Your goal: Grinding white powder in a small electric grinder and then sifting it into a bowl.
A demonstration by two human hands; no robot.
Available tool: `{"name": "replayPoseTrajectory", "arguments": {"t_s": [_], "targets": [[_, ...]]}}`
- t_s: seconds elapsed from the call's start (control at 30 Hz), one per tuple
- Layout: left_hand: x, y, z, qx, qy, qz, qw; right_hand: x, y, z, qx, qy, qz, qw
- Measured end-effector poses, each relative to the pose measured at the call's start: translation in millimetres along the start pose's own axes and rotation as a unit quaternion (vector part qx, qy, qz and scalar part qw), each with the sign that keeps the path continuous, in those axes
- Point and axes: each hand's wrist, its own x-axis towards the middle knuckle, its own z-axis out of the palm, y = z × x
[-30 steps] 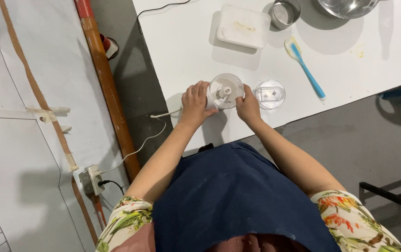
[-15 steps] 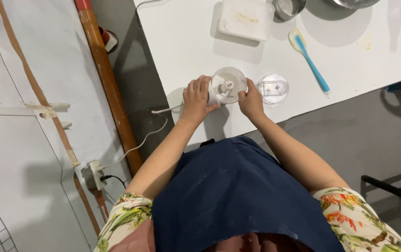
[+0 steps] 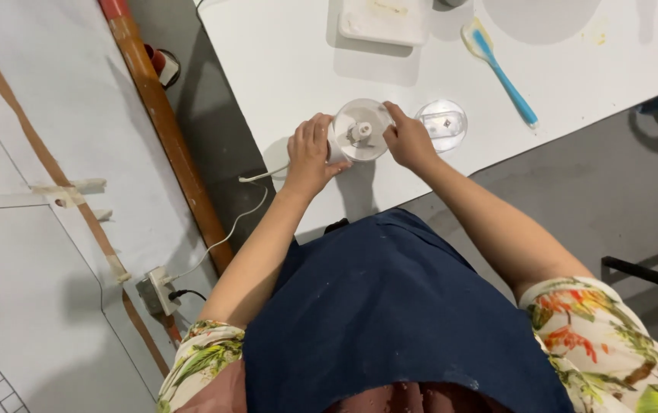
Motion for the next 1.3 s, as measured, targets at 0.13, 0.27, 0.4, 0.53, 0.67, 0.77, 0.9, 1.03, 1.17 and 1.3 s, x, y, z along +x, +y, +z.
{"name": "replayPoseTrajectory", "arguments": {"t_s": [0.13, 0.27, 0.4, 0.53, 0.67, 0.77, 0.9, 1.03, 1.17, 1.3], "targets": [[1, 3, -3, 0.000, -0.007, -0.014, 1.000, 17, -4, -12, -0.043, -0.074, -0.022, 0.996], [0, 8, -4, 0.007, -0.009, -0.026, 1.000, 14, 8, -1, -0.040, -0.060, -0.027, 0.997], [-2, 11, -6, 0.013, 0.009, -0.032, 0.999, 3, -1, -4, -0.010, -0.042, -0.024, 0.999], [2, 14, -6, 0.011, 0.015, -0.031, 0.999, 4, 11, 2, 0.031, -0.035, -0.009, 0.999], [3, 16, -13, 0.011, -0.018, -0.048, 0.999, 12, 13, -13, 0.048, -0.060, -0.066, 0.995], [11, 26, -15, 0.017, -0.025, -0.069, 0.997, 39, 27, -11, 0.026, -0.083, -0.124, 0.988], [13, 42, -11, 0.032, -0.028, -0.110, 0.993, 34, 20, -18, 0.035, -0.094, -0.123, 0.987], [14, 49, -9, 0.047, -0.006, -0.136, 0.990, 39, 23, -21, 0.074, -0.113, -0.102, 0.986], [9, 52, -7, 0.046, -0.007, -0.138, 0.989, 53, 24, -34, 0.049, -0.140, -0.162, 0.976], [16, 56, -10, 0.036, -0.024, -0.152, 0.987, 69, 10, -56, 0.015, -0.157, -0.192, 0.969]]}}
